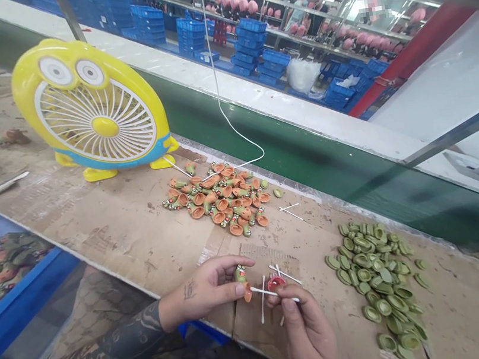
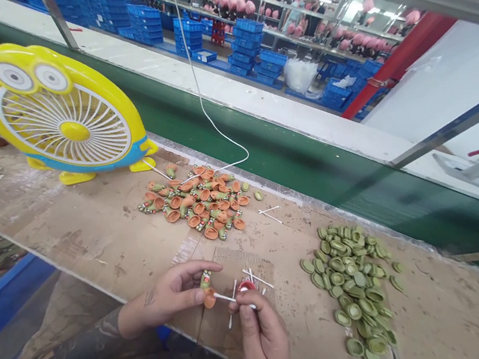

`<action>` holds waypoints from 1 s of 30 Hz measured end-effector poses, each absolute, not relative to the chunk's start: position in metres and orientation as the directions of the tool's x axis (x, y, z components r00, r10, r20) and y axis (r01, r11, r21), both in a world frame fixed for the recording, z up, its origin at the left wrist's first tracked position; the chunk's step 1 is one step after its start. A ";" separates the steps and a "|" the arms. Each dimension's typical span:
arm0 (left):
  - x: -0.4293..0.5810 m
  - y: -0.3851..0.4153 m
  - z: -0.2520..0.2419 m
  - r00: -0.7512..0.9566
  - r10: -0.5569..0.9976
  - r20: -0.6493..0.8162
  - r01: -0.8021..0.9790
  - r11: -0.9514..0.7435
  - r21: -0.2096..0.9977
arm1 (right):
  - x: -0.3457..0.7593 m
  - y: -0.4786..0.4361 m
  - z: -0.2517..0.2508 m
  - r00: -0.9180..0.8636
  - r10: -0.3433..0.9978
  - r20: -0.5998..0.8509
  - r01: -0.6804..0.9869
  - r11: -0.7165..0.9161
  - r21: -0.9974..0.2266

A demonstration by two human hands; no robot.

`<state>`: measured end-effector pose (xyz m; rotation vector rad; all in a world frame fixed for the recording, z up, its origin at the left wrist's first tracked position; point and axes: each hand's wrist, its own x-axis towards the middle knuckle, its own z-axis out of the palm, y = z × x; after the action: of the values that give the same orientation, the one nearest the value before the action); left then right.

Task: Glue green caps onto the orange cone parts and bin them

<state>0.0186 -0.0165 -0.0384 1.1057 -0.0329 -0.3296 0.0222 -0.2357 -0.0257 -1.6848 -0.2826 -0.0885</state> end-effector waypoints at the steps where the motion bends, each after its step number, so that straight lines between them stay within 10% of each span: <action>1: 0.019 -0.017 -0.039 0.953 -0.270 -0.136 0.241 0.407 0.881 | 0.023 -0.240 -0.025 0.964 0.107 0.242 0.254 -0.118 -0.960; 13: 0.020 -0.016 -0.032 0.962 -0.209 -0.178 0.243 0.350 0.905 | 0.044 -0.279 -0.019 0.963 0.184 0.195 0.268 -0.608 -0.747; 17: 0.021 -0.014 -0.033 0.960 -0.219 -0.174 0.240 0.327 0.914 | 0.060 -0.331 -0.021 0.953 -0.149 0.264 -0.013 -0.891 -0.455; 21: 0.021 -0.015 -0.033 0.961 -0.225 -0.160 0.227 0.311 0.923 | 0.066 -0.375 -0.024 0.949 -0.139 0.283 -0.097 -0.983 -0.158; 30: 0.020 -0.015 -0.033 0.962 -0.223 -0.158 0.224 0.313 0.923 | 0.051 -0.357 -0.035 0.982 -0.090 0.166 -0.008 -0.899 -0.437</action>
<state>0.0204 -0.0155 -0.0334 1.2177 0.0013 -0.2947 0.0510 -0.3574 -0.0349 -2.6795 0.0699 -0.2524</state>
